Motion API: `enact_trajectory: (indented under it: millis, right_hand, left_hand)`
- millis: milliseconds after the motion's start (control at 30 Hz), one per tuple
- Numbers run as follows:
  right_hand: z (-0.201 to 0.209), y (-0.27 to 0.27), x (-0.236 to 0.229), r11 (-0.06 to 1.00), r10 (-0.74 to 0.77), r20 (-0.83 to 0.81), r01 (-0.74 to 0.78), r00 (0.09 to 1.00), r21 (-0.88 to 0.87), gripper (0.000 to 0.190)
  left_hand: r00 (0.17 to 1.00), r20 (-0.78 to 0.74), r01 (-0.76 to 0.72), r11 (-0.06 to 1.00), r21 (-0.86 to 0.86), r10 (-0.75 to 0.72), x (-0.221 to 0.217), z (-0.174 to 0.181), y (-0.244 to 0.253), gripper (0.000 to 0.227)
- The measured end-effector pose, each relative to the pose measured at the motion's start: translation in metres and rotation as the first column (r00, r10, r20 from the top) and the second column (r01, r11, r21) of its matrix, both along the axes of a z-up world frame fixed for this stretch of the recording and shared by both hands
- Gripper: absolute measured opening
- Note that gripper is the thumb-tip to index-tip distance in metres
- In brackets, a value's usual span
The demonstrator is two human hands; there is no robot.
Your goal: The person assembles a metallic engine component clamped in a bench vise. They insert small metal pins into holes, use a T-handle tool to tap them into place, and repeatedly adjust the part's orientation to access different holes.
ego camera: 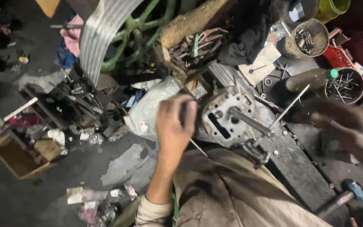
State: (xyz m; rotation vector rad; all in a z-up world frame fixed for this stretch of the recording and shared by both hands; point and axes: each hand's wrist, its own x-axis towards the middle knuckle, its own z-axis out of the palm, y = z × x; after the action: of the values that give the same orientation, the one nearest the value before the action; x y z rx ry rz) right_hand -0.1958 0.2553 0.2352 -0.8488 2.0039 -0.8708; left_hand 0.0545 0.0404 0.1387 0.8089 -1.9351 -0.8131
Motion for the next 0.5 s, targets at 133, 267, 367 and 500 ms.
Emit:
enact_trajectory:
  millis: [133, 267, 367, 500]
  right_hand:
    - [0.04, -0.004, -0.006, 0.86, 0.292, -0.688, -0.497, 0.665, -0.115, 0.046]
    - [0.028, -0.051, 0.01, 0.483, 0.452, -0.877, -0.783, -0.161, 0.392, 0.074]
    - [0.031, -0.064, 0.023, 0.235, 0.864, -0.452, -0.616, -0.222, 0.752, 0.079]
    - [0.035, -0.08, 0.033, -0.128, 0.949, -0.008, -0.409, -0.314, 0.904, 0.089]
  left_hand:
    - [0.911, 0.216, 0.323, 0.933, 0.159, -0.353, -0.014, 0.037, 0.061, 0.013]
    - [0.917, 0.199, 0.311, 0.933, 0.182, -0.344, -0.028, 0.043, 0.097, 0.019]
    - [0.935, 0.015, 0.349, 0.923, 0.161, -0.356, -0.018, 0.043, 0.104, 0.021]
    - [0.906, 0.181, 0.325, 0.902, 0.283, -0.383, -0.018, 0.047, 0.107, 0.027]
